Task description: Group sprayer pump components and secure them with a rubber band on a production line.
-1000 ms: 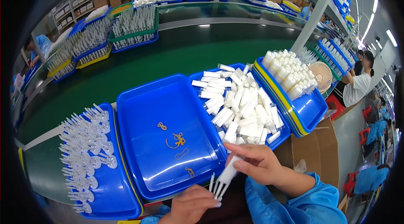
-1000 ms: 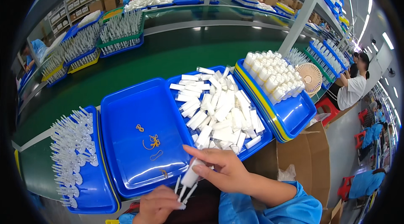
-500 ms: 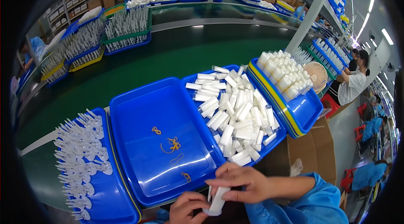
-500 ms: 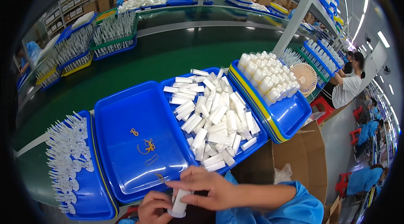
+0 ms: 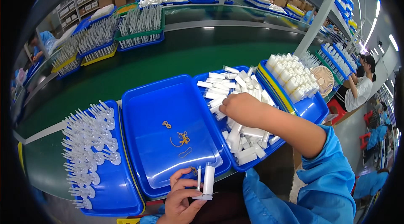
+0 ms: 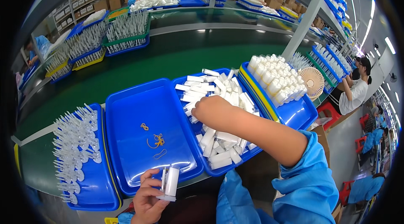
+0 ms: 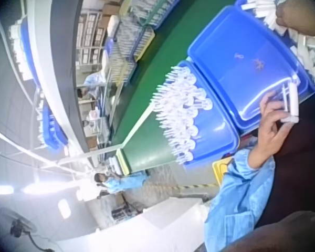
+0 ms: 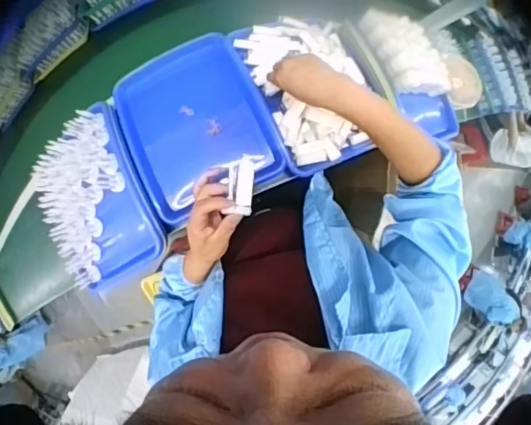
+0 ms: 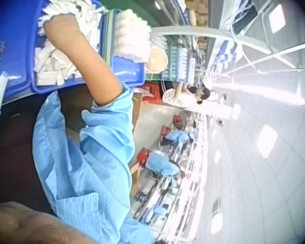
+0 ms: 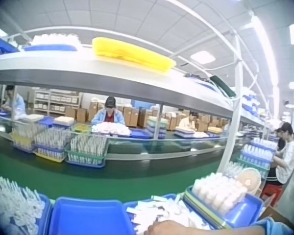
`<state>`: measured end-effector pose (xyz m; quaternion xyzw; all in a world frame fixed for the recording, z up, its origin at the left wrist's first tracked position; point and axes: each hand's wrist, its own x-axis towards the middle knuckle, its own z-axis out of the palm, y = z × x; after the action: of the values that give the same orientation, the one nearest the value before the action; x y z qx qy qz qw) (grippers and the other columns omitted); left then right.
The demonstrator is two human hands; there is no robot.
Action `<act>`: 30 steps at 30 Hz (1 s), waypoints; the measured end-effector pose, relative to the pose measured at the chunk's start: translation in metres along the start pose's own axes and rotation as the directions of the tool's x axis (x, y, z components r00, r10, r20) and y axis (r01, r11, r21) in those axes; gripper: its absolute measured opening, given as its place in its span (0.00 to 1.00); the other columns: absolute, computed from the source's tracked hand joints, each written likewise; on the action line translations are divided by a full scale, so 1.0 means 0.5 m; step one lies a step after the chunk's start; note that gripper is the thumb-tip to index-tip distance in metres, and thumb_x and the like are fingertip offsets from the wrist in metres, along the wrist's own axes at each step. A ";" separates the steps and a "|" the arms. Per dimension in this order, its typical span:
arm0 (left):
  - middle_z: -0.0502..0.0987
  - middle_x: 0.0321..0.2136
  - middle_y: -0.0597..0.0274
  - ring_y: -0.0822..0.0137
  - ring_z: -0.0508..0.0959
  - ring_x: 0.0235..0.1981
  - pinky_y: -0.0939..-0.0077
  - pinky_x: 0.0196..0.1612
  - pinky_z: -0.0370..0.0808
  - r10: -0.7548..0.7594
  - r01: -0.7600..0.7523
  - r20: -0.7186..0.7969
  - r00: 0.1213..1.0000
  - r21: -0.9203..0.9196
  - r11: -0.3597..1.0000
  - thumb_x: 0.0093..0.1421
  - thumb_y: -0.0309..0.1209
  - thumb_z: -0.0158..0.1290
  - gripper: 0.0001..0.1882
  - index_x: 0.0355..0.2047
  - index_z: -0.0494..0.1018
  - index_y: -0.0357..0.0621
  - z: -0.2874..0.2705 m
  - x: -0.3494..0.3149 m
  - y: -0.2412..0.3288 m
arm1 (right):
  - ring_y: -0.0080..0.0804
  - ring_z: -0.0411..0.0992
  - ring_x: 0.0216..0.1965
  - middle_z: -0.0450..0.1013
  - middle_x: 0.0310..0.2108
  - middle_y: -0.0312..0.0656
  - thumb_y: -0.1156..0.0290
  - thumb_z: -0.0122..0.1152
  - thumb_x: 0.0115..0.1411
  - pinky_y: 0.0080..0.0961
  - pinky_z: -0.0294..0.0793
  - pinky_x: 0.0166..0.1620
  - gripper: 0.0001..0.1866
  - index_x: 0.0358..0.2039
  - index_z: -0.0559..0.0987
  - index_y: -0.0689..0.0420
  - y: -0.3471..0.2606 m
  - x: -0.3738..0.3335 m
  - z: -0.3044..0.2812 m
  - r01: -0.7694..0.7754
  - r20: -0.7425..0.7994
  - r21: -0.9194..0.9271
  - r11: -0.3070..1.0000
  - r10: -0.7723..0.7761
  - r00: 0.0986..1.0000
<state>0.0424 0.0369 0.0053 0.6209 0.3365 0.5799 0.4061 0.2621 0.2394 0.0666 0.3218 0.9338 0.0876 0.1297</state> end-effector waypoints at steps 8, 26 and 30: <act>0.74 0.27 0.63 0.58 0.72 0.39 0.51 0.51 0.58 0.139 -0.144 0.036 0.990 0.228 0.963 0.43 0.27 0.62 0.08 0.26 0.77 0.47 0.005 0.027 0.019 | 0.30 0.70 0.21 0.67 0.19 0.41 0.77 0.56 0.53 0.24 0.68 0.25 0.20 0.45 0.62 0.56 -0.089 -0.075 -0.057 -0.075 -0.114 0.933 0.351 0.489 0.865; 0.76 0.25 0.69 0.57 0.70 0.40 0.56 0.49 0.60 0.194 -0.214 0.095 0.976 0.300 0.930 0.41 0.26 0.61 0.07 0.23 0.78 0.52 0.017 0.026 0.019 | 0.24 0.70 0.40 0.71 0.38 0.40 0.77 0.50 0.59 0.21 0.68 0.45 0.29 0.60 0.54 0.60 -0.182 -0.119 -0.028 0.042 0.102 0.689 -0.724 0.154 0.983; 0.75 0.32 0.67 0.57 0.67 0.45 0.53 0.52 0.56 0.178 -0.235 0.214 0.960 0.279 0.931 0.44 0.25 0.59 0.10 0.29 0.77 0.51 0.007 0.018 0.000 | 0.20 0.69 0.35 0.71 0.32 0.34 0.74 0.52 0.60 0.18 0.68 0.40 0.25 0.58 0.62 0.56 -0.160 -0.131 -0.030 0.131 -0.105 0.987 -0.094 0.244 0.964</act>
<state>0.0466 0.0445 0.0093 0.7587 0.3143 0.5012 0.2726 0.2613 0.1351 0.0731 0.3372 0.6845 -0.5852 -0.2744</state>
